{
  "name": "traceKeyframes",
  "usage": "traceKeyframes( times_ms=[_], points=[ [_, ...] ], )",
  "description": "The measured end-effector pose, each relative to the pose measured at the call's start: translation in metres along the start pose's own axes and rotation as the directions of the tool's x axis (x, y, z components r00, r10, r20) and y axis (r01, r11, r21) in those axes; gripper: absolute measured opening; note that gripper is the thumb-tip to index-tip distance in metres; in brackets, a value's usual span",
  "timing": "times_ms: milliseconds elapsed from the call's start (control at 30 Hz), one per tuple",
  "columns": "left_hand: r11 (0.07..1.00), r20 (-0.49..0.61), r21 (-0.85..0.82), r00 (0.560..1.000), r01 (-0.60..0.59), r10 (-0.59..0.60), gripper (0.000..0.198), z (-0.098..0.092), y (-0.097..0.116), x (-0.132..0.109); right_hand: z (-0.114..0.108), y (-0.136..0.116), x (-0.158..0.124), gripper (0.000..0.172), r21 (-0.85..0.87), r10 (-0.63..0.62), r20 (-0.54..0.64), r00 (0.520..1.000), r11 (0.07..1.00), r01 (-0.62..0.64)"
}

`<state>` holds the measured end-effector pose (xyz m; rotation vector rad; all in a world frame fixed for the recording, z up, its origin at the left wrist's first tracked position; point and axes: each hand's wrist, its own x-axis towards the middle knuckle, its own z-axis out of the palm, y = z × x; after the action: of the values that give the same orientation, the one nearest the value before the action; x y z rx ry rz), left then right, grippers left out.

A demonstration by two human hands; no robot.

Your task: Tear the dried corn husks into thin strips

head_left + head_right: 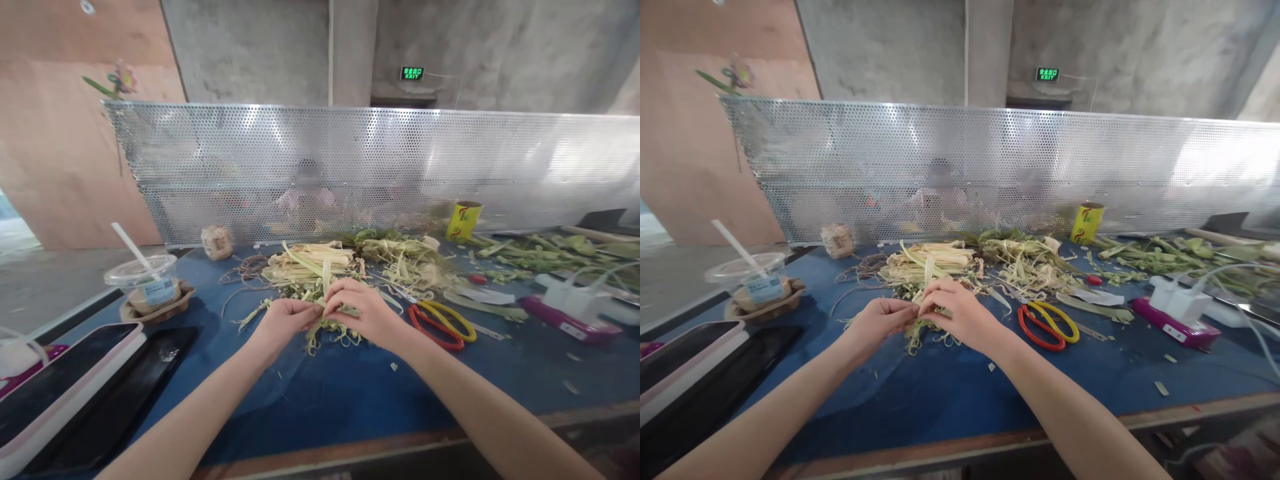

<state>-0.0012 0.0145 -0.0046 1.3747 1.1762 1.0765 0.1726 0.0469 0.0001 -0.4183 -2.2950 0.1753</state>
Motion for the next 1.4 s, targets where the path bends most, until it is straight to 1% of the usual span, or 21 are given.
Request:
traceKeyframes(
  times_ms=[67,133,167,200,233,267,300,333,367,400,433,467,567,633,700,767,900,1000,1233,1300,1400],
  points=[
    [1.0,-0.01,-0.03,1.0,-0.006,0.005,0.026,0.0,0.0,0.001,0.001,-0.003,-0.002,0.008,-0.123,-0.023,-0.028,0.999,0.992,0.019],
    [0.994,-0.054,-0.106,0.998,0.005,-0.011,0.026,0.0,-0.001,0.002,-0.001,-0.008,-0.004,0.011,-0.243,-0.046,-0.146,0.988,0.97,0.009],
    [0.987,-0.079,-0.162,0.996,0.017,-0.031,0.026,-0.001,-0.001,0.003,-0.002,-0.01,-0.006,0.014,-0.266,-0.045,-0.197,0.979,0.964,-0.01],
    [0.974,-0.099,-0.224,0.994,0.031,-0.054,0.026,-0.001,-0.002,0.003,-0.002,-0.013,-0.007,0.02,-0.266,-0.022,-0.218,0.976,0.963,-0.037],
    [0.958,-0.108,-0.284,0.991,0.045,-0.078,0.027,-0.002,-0.002,0.004,-0.002,-0.015,-0.008,0.028,-0.249,0.031,-0.202,0.979,0.965,-0.082],
    [0.94,-0.105,-0.335,0.99,0.057,-0.097,0.027,-0.002,-0.001,0.004,-0.001,-0.017,-0.009,0.034,-0.226,0.115,-0.149,0.982,0.963,-0.147],
    [0.926,-0.095,-0.373,0.99,0.064,-0.107,0.026,-0.002,-0.001,0.004,0.002,-0.018,-0.009,0.036,-0.198,0.224,-0.081,0.971,0.952,-0.236],
    [0.915,-0.085,-0.399,0.991,0.065,-0.108,0.026,-0.002,-0.001,0.004,0.005,-0.019,-0.008,0.035,-0.156,0.334,-0.013,0.943,0.931,-0.331],
    [0.909,-0.076,-0.412,0.992,0.061,-0.101,0.024,-0.002,-0.001,0.004,0.009,-0.018,-0.007,0.031,-0.092,0.428,0.049,0.902,0.902,-0.423],
    [0.907,-0.069,-0.417,0.993,0.055,-0.092,0.023,-0.001,0.0,0.004,0.014,-0.017,-0.006,0.028,-0.005,0.492,0.1,0.865,0.869,-0.495],
    [0.906,-0.067,-0.42,0.994,0.05,-0.086,0.022,-0.001,0.0,0.003,0.018,-0.016,-0.005,0.026,0.093,0.524,0.145,0.839,0.837,-0.539],
    [0.905,-0.068,-0.423,0.994,0.046,-0.083,0.02,-0.001,0.0,0.003,0.022,-0.014,-0.004,0.025,0.187,0.533,0.177,0.827,0.807,-0.56],
    [0.899,-0.083,-0.435,0.992,0.045,-0.09,0.018,0.0,-0.002,0.003,0.031,-0.009,-0.003,0.023,0.369,0.544,0.208,0.813,0.726,-0.58],
    [0.9,-0.092,-0.434,0.991,0.044,-0.093,0.019,0.0,-0.003,0.004,0.032,-0.006,-0.004,0.021,0.415,0.56,0.217,0.799,0.688,-0.595],
    [0.902,-0.097,-0.429,0.991,0.039,-0.089,0.02,-0.001,-0.003,0.004,0.029,-0.004,-0.004,0.019,0.428,0.557,0.241,0.794,0.674,-0.603],
    [0.903,-0.12,-0.429,0.988,0.033,-0.093,0.022,-0.003,-0.001,0.004,0.022,-0.004,-0.005,0.017,0.419,0.539,0.252,0.804,0.688,-0.592],
    [0.891,-0.194,-0.453,0.973,0.024,-0.125,0.02,-0.005,0.004,0.004,0.004,-0.003,-0.003,0.014,0.348,0.526,0.202,0.826,0.75,-0.562],
    [0.88,-0.191,-0.476,0.976,0.004,-0.108,0.019,-0.005,0.004,0.005,-0.004,-0.001,-0.001,0.013,0.303,0.512,0.183,0.839,0.782,-0.544],
    [0.848,-0.069,-0.529,0.995,0.029,-0.077,0.02,0.0,0.003,0.005,0.007,0.003,-0.006,0.015,0.283,0.415,0.183,0.891,0.846,-0.452],
    [0.834,-0.061,-0.551,0.997,0.013,-0.056,0.018,0.0,0.002,0.005,0.008,0.001,-0.006,0.015,0.269,0.403,0.186,0.896,0.856,-0.441],
    [0.824,-0.092,-0.567,0.994,-0.008,-0.054,0.014,0.0,0.001,0.007,0.006,-0.001,-0.005,0.017,0.266,0.405,0.192,0.894,0.855,-0.445]
  ],
)
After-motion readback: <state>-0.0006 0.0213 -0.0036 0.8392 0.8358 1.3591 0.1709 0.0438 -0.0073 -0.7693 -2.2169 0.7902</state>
